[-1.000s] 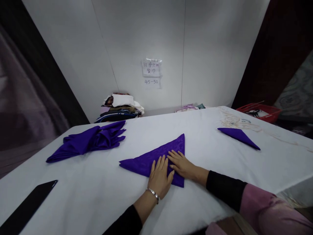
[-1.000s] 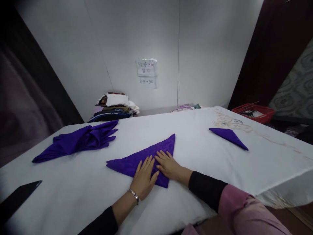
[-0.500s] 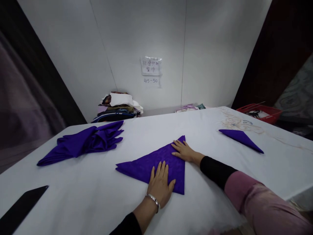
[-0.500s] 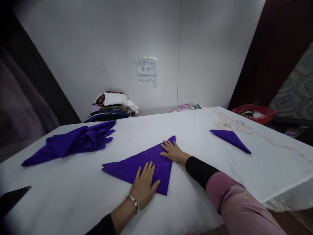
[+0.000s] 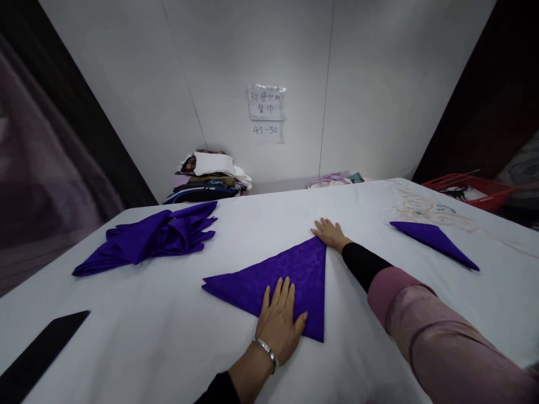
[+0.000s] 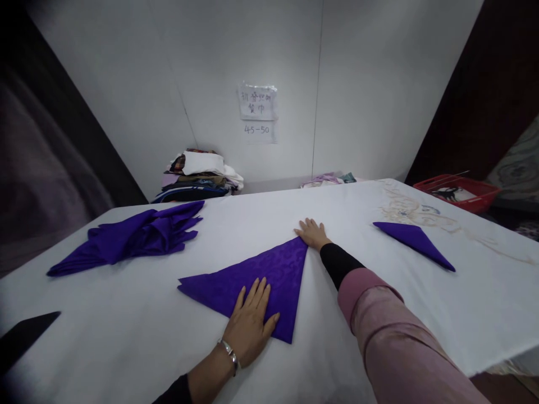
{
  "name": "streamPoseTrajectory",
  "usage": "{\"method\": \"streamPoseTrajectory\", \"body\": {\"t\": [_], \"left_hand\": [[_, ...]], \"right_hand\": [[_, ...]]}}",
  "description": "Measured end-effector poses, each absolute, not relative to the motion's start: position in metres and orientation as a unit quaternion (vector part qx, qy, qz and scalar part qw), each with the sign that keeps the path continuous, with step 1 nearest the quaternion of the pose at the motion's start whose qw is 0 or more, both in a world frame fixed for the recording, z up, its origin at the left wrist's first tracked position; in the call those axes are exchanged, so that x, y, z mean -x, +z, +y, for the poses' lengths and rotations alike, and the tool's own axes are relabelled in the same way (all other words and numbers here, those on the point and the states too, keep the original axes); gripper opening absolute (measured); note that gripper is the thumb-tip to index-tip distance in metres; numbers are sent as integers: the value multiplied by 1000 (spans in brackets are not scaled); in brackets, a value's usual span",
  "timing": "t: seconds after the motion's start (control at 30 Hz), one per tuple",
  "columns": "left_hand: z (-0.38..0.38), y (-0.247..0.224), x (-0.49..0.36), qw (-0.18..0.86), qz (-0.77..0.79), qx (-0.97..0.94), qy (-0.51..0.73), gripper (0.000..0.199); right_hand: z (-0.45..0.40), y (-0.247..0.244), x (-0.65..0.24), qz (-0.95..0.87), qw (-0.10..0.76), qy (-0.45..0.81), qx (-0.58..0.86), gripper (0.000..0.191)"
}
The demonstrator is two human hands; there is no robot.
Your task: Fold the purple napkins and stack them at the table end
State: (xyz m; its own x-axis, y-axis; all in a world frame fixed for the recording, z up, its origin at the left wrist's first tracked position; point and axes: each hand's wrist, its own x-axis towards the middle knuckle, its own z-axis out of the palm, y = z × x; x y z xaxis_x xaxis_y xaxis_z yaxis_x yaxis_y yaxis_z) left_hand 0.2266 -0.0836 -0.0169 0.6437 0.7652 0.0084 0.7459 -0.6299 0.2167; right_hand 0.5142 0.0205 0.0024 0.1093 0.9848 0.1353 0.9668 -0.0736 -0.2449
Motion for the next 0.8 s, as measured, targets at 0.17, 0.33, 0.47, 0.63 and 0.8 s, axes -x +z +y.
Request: {"method": "streamPoseTrajectory", "body": {"t": [0.17, 0.33, 0.47, 0.63, 0.8], "left_hand": [[-84, -21, -225, 88, 397, -910, 79, 62], [-82, -25, -225, 96, 401, -907, 89, 63], [-78, -15, -225, 133, 400, -904, 71, 63], [-71, -1, -209, 134, 438, -886, 68, 60], [-65, -7, -187, 91, 479, -870, 66, 66]], "right_hand": [[3, 15, -510, -651, 164, 34, 741, 56], [-57, 10, -457, -744, 146, 71, 649, 63], [-117, -1, -412, -809, 106, 130, 563, 67], [-163, -2, -392, -844, 93, 160, 503, 68], [-179, -7, -392, -867, 94, 147, 467, 68]]}}
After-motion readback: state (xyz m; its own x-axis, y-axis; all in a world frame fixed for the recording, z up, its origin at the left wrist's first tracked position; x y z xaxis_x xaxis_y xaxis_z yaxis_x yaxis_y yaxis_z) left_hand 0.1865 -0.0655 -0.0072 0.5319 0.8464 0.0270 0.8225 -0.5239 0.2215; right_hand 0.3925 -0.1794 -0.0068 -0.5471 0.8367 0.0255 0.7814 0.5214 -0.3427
